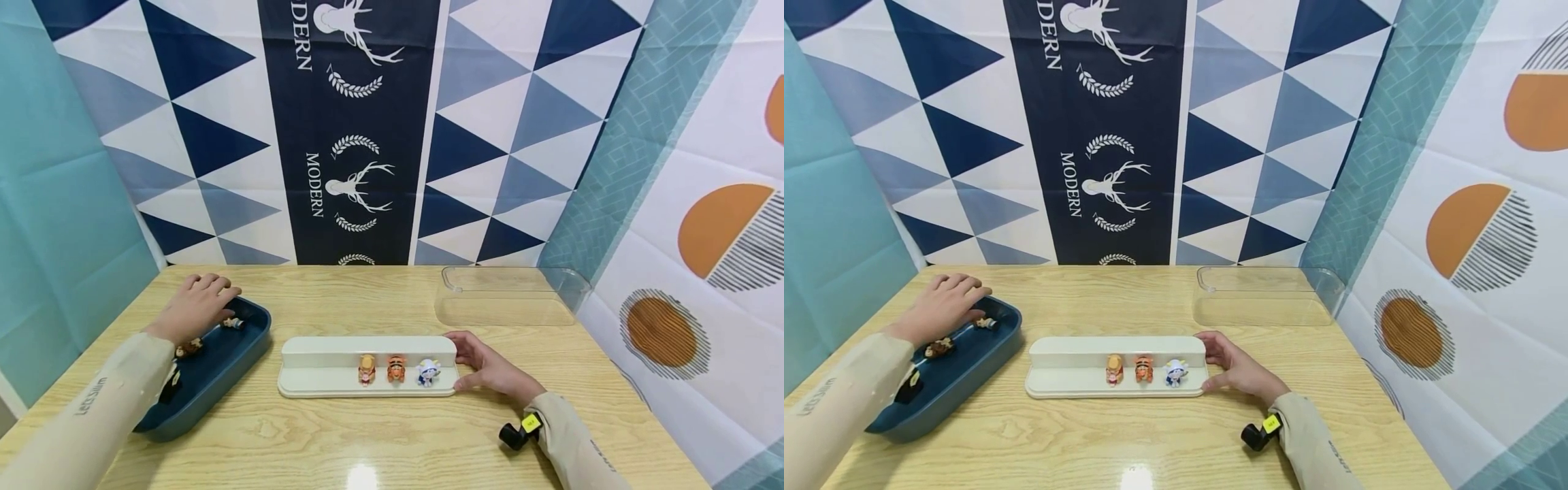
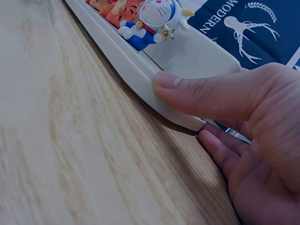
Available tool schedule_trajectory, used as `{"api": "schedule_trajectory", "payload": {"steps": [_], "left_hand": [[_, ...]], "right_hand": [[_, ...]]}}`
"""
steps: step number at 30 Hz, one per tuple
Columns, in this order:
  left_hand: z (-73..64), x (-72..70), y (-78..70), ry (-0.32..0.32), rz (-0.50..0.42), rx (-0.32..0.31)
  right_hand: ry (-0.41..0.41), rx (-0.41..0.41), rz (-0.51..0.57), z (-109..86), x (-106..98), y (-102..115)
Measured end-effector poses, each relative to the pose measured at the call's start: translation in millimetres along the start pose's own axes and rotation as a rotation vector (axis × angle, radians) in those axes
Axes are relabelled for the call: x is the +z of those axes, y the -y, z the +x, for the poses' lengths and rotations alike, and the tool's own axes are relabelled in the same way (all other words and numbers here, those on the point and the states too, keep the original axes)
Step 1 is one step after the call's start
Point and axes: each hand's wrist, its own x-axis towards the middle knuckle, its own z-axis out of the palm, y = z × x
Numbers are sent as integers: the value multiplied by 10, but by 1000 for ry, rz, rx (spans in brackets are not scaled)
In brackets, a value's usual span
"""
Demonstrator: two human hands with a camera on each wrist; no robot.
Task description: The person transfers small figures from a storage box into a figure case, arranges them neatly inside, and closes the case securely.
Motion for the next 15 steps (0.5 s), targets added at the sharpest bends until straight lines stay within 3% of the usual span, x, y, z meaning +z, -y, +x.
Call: {"api": "schedule_trajectory", "payload": {"steps": [7, 15], "left_hand": [[-75, 189, 69, -11, 23, 42], [-134, 390, 98, 51, 76, 39]], "right_hand": [[1, 6, 3, 2, 10, 7], [-2, 20, -1, 3, 18, 40]]}}
